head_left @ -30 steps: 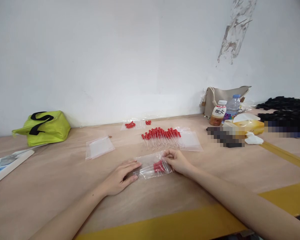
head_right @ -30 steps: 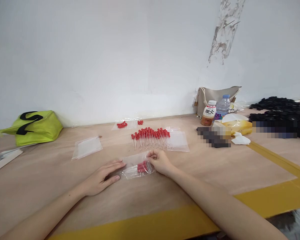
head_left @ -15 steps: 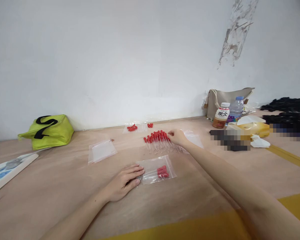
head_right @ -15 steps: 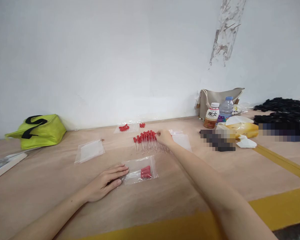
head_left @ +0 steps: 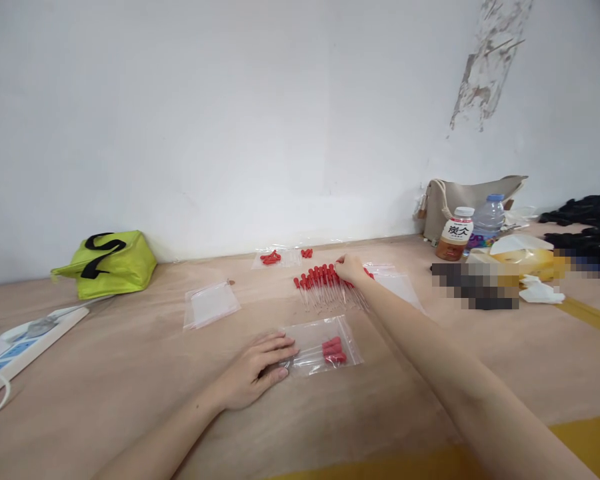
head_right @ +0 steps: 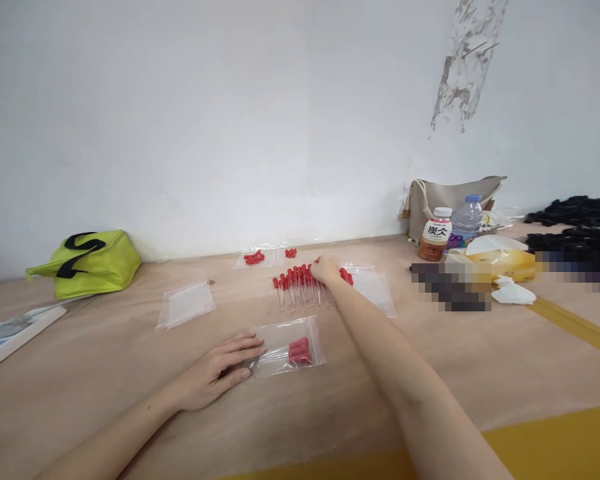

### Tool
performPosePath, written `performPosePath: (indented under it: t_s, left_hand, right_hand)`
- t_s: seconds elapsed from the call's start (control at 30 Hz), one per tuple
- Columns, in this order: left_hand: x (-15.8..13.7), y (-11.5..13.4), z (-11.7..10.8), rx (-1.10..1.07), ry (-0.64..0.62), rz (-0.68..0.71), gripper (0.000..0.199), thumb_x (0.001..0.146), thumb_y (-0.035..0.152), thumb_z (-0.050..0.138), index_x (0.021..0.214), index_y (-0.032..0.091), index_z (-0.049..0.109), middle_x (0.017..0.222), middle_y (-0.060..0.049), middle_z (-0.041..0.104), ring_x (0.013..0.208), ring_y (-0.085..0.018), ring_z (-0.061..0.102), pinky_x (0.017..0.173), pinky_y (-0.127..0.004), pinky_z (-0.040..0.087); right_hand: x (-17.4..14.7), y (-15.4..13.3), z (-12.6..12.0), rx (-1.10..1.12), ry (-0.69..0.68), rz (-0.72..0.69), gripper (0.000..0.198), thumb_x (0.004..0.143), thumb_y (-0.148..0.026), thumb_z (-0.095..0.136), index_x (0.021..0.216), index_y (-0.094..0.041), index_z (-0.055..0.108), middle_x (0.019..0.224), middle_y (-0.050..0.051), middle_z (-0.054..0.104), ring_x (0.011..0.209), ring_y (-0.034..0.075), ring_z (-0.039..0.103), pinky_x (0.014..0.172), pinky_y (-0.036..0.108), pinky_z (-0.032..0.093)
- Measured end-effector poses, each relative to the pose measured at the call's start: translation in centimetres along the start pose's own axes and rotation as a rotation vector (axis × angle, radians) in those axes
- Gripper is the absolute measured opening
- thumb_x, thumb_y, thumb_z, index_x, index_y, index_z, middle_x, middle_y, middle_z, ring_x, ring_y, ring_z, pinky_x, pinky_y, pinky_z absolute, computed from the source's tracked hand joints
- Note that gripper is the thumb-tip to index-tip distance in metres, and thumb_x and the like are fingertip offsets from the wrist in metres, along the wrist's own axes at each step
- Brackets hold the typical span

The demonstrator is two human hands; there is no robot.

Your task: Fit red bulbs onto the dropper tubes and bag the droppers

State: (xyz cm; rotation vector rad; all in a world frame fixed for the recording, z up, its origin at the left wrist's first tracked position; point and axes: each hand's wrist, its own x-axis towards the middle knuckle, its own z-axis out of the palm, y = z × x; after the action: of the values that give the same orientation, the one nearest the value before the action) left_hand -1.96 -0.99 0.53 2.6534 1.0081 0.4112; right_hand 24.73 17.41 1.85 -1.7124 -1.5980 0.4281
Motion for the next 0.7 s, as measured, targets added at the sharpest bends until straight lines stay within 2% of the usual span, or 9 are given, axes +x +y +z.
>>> performPosePath:
  t_s: [0.07, 0.2, 0.3, 0.37, 0.47, 0.57, 0.7]
  left_hand:
    - [0.0, 0.0, 0.0, -0.003, 0.0, 0.003, 0.036, 0.089, 0.032, 0.041, 0.125, 0.03, 0.044, 0.13, -0.001, 0.045, 0.123, -0.021, 0.034, 0.102, -0.041, 0.027]
    - [0.0, -0.2, 0.1, 0.013, -0.01, 0.002, 0.037, 0.089, 0.032, 0.04, 0.125, 0.03, 0.043, 0.131, 0.0, 0.043, 0.123, -0.02, 0.034, 0.103, -0.041, 0.027]
    - [0.0, -0.5, 0.2, 0.02, -0.007, 0.011, 0.036, 0.089, 0.031, 0.04, 0.125, 0.03, 0.044, 0.131, -0.001, 0.043, 0.123, -0.02, 0.033, 0.103, -0.042, 0.027]
    - [0.1, -0.6, 0.3, 0.02, 0.002, 0.02, 0.036, 0.089, 0.031, 0.04, 0.125, 0.03, 0.044, 0.131, -0.001, 0.044, 0.123, -0.021, 0.033, 0.102, -0.042, 0.027]
    - [0.2, -0.6, 0.3, 0.021, 0.003, 0.022, 0.036, 0.089, 0.031, 0.04, 0.125, 0.03, 0.043, 0.131, 0.0, 0.043, 0.123, -0.021, 0.033, 0.102, -0.042, 0.027]
    - [0.1, -0.6, 0.2, 0.021, -0.013, 0.01, 0.036, 0.09, 0.032, 0.039, 0.126, 0.031, 0.042, 0.132, 0.0, 0.042, 0.124, -0.02, 0.032, 0.102, -0.041, 0.027]
    - [0.0, -0.5, 0.2, 0.031, -0.017, 0.014, 0.036, 0.09, 0.032, 0.039, 0.126, 0.031, 0.042, 0.132, 0.0, 0.042, 0.124, -0.02, 0.031, 0.103, -0.041, 0.027]
  right_hand:
    - [-0.2, -0.2, -1.6, 0.066, 0.028, 0.001, 0.014, 0.072, -0.02, 0.049, 0.074, -0.012, 0.06, 0.068, 0.008, 0.064, 0.064, 0.016, 0.058, 0.057, 0.023, 0.04]
    - [-2.6, 0.5, -5.5, 0.223, 0.159, -0.031, 0.025, 0.082, -0.027, 0.038, 0.102, -0.013, 0.045, 0.079, 0.006, 0.062, 0.061, 0.01, 0.056, 0.052, 0.019, 0.042]
    - [-6.0, 2.4, -7.0, 0.555, 0.232, -0.035, 0.024, 0.081, -0.031, 0.042, 0.1, -0.016, 0.041, 0.07, 0.0, 0.058, 0.049, 0.007, 0.051, 0.044, 0.018, 0.041]
    - [-8.2, 3.8, -6.9, 0.734, 0.21, 0.004, 0.02, 0.078, -0.033, 0.048, 0.089, -0.017, 0.044, 0.063, -0.002, 0.055, 0.044, 0.007, 0.048, 0.039, 0.018, 0.04]
    - [-10.6, 5.1, -5.9, 0.847, 0.186, 0.106, 0.016, 0.076, -0.031, 0.05, 0.081, -0.018, 0.043, 0.061, -0.003, 0.054, 0.043, 0.006, 0.048, 0.038, 0.017, 0.04]
    - [-11.6, 5.3, -4.8, 0.922, 0.188, 0.192, 0.011, 0.078, -0.027, 0.048, 0.081, -0.018, 0.043, 0.061, -0.004, 0.054, 0.044, 0.006, 0.048, 0.039, 0.016, 0.041]
    - [-12.2, 4.7, -3.7, 0.982, 0.149, 0.225, 0.007, 0.079, -0.025, 0.047, 0.081, -0.02, 0.042, 0.061, -0.004, 0.053, 0.043, 0.006, 0.049, 0.041, 0.017, 0.042]
